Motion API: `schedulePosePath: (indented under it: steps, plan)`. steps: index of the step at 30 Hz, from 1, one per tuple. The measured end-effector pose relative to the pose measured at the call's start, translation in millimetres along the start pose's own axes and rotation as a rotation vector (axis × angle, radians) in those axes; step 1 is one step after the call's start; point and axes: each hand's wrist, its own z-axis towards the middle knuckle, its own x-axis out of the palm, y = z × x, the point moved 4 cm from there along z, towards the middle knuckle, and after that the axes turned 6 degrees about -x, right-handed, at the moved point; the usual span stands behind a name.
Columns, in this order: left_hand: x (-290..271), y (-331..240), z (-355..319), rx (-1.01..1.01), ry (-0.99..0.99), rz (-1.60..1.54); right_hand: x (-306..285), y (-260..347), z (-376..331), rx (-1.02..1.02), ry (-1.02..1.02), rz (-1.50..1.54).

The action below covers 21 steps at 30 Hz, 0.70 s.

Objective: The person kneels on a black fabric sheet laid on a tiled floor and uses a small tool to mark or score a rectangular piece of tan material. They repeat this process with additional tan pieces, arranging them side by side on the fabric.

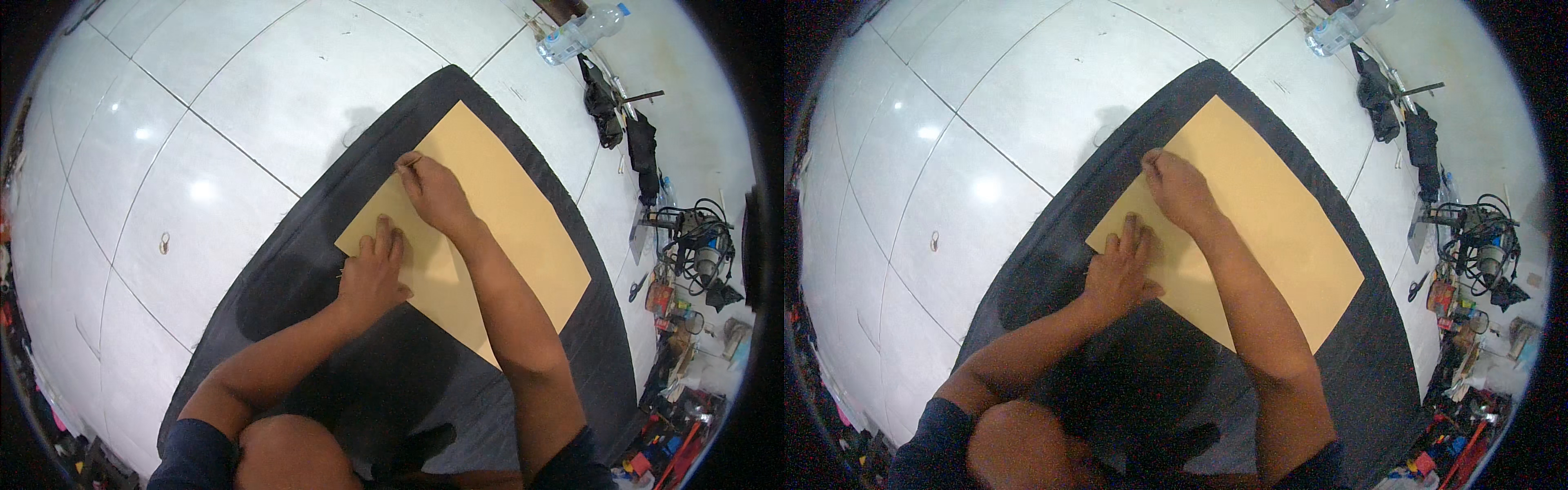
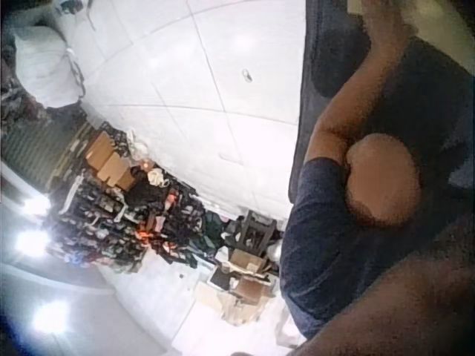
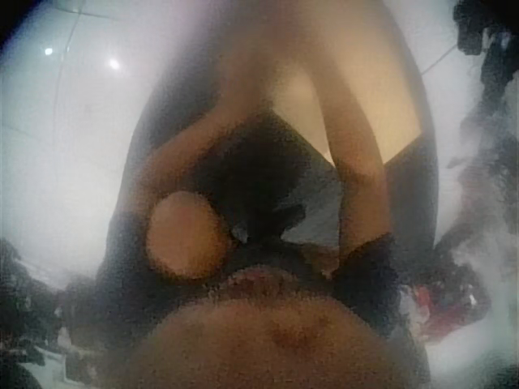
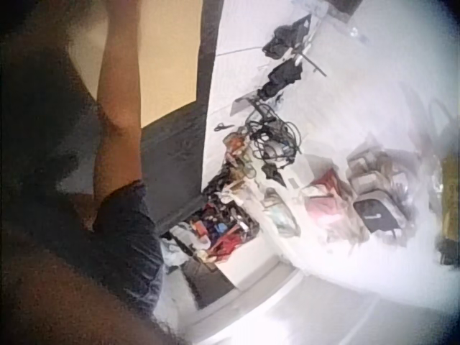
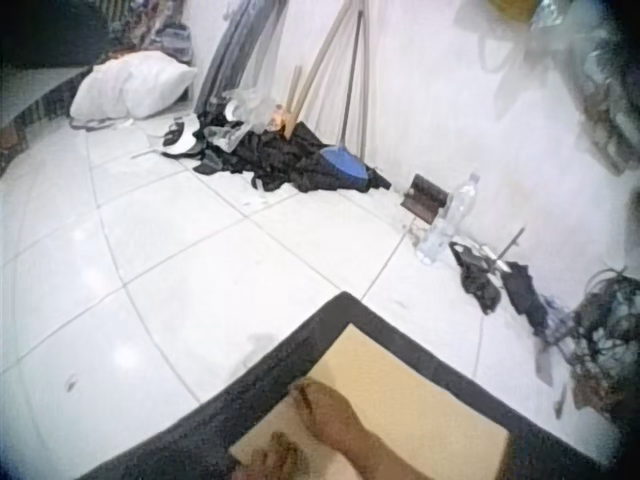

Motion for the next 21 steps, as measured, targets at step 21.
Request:
schedulePosePath:
  steps: [21]
  plan:
    - [-5, 4, 28, 0.109, -0.021, 0.117, -20, -21, 21, 0.031, 0.041, 0.014]
